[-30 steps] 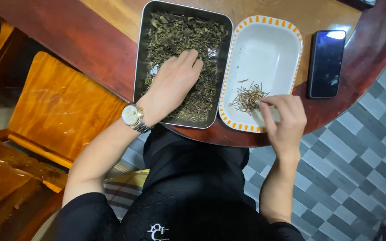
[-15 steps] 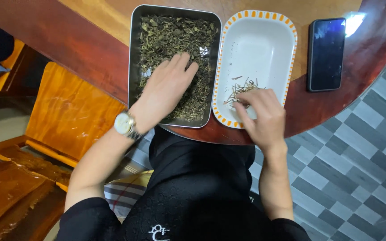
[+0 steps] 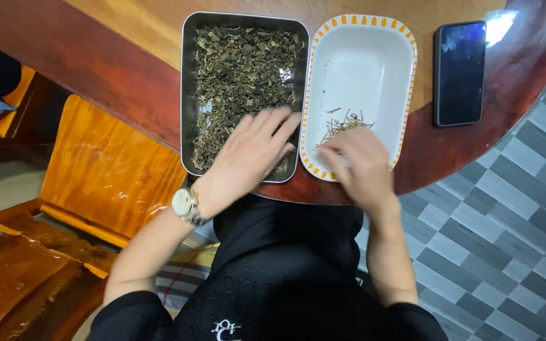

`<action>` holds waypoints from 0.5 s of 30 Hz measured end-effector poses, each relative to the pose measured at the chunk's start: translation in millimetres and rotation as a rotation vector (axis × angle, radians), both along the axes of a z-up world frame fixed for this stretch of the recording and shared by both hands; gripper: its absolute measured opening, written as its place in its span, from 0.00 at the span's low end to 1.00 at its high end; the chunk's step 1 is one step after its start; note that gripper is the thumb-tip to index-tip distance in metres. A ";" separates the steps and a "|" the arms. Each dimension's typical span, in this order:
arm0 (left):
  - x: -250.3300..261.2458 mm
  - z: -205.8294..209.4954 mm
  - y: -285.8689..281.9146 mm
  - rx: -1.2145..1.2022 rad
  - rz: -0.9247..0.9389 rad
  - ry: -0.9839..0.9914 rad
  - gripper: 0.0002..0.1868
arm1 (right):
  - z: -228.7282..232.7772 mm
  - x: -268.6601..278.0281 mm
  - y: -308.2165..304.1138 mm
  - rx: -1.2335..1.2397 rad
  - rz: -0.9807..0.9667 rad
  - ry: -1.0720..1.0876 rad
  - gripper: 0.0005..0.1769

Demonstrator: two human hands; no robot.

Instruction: Sorting dried tea leaves by hand to remove stems and debris into a separate bowl.

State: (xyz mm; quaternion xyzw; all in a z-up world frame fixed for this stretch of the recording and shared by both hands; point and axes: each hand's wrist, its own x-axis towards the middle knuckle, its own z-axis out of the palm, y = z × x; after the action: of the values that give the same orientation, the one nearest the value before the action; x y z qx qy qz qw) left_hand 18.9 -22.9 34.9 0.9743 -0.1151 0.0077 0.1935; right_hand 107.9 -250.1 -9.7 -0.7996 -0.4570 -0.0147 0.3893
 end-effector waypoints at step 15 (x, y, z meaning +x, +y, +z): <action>24.6 -38.1 30.6 0.214 0.065 -0.151 0.06 | -6.4 10.1 -29.1 0.032 -0.174 0.005 0.03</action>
State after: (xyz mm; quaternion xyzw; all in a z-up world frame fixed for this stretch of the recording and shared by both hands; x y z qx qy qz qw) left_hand 43.5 7.6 -3.1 0.9892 -0.0979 0.0748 0.0790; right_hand 118.0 -279.2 -16.1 -0.8299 -0.3847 -0.0538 0.4006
